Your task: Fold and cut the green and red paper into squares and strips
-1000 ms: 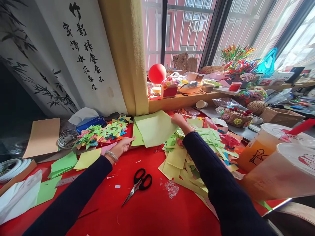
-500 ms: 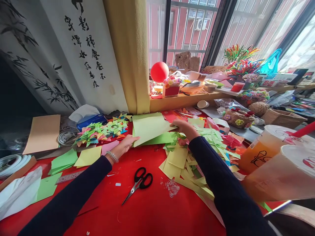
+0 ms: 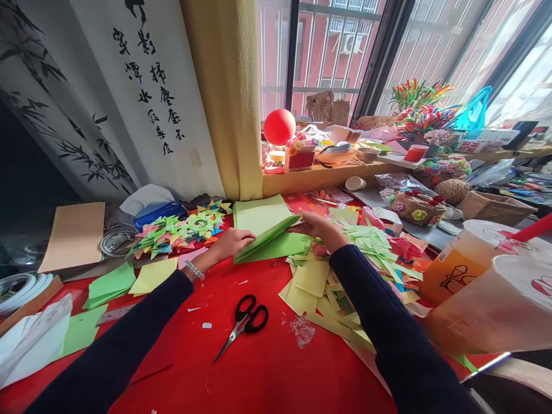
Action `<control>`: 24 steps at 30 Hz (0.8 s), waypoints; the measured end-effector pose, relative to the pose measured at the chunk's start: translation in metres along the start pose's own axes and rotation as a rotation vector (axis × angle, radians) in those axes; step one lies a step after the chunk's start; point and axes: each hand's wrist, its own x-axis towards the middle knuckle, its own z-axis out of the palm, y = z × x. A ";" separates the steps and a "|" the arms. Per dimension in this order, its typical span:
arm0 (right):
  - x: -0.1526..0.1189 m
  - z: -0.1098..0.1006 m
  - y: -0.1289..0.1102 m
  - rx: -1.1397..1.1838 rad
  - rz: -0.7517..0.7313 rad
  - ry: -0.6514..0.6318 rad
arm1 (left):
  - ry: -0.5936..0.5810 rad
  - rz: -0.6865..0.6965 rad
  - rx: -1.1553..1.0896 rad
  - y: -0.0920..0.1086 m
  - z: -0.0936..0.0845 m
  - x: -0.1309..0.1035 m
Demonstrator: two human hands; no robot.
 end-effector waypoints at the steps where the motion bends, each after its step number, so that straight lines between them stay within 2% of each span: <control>1: 0.000 0.000 0.002 0.032 0.025 -0.039 | 0.036 -0.014 0.016 -0.002 0.003 0.001; 4: -0.001 -0.002 0.009 0.096 0.094 -0.117 | 0.148 -0.061 0.057 -0.009 0.011 0.001; 7: -0.001 -0.004 0.019 0.106 0.139 -0.124 | 0.215 -0.073 0.077 -0.012 0.016 -0.002; 10: 0.001 -0.004 0.027 0.088 0.167 -0.095 | 0.230 -0.045 0.082 -0.011 0.019 -0.007; 12: 0.002 -0.004 0.028 0.079 0.165 -0.079 | 0.197 -0.007 0.090 -0.010 0.021 -0.010; 17: 0.001 -0.001 0.026 0.015 0.118 -0.009 | 0.057 0.095 0.061 -0.013 0.026 -0.011; 21: -0.009 0.004 0.026 -0.089 0.070 0.076 | 0.116 0.050 0.013 -0.020 0.033 -0.007; 24: -0.024 0.007 0.030 -0.149 -0.055 0.172 | 0.200 -0.029 -0.024 -0.023 0.038 -0.007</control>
